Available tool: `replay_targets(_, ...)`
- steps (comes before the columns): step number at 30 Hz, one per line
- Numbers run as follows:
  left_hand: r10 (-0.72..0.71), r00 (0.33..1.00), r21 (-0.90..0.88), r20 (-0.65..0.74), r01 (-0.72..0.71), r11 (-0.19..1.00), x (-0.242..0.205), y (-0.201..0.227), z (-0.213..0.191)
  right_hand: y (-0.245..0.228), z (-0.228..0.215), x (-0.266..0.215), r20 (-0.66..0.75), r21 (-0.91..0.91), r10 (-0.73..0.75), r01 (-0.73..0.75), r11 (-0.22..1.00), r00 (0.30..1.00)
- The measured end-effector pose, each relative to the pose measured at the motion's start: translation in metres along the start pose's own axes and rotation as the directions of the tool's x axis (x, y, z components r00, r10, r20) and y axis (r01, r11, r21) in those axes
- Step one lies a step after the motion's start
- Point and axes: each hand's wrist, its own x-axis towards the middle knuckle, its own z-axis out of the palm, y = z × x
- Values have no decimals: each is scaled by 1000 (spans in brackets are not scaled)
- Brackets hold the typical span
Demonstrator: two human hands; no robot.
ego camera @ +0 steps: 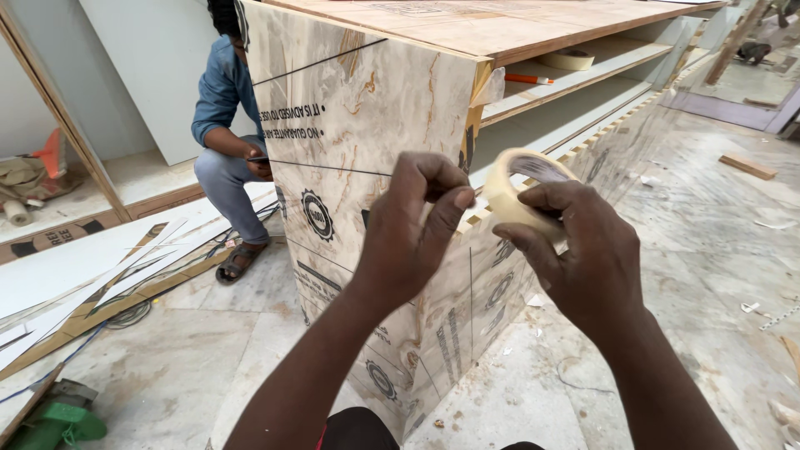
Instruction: The person applies masking tape to the vertical edges of a large furniture unit covered in protective film. They repeatedly tear off strips of tape and press them along the seams to secure the film in place.
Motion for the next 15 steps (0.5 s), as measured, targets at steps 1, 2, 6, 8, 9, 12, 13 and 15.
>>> replay_targets(1,79,997,40,14,-80,996,3,4,-4,1,-1,-1,-10,3,-14,14,1000,1000)
replay_targets(2,156,987,80,27,-158,984,6,7,-9,1,-3,-4,-18,7,-31,31,1000,999)
replay_targets(6,310,948,137,68,-317,939,4,14,-1,3,1,-10,-64,37,-60,63,997,996)
replay_targets(8,291,956,171,27,-292,941,2,14,6,5,4,-7,-50,59,-73,76,995,996)
replay_targets(9,282,959,187,5,-278,942,0,13,8,6,5,-5,-43,70,-80,83,994,996)
replay_targets(12,257,966,128,-19,-252,959,-1,10,5,5,-1,0,0,81,-50,49,995,999)
replay_targets(13,218,975,44,-36,-216,975,-3,8,5,4,-1,4,17,51,-69,68,996,997)
replay_targets(15,137,989,-123,-57,-143,982,-5,5,6,2,0,16,50,-8,-106,107,994,993)
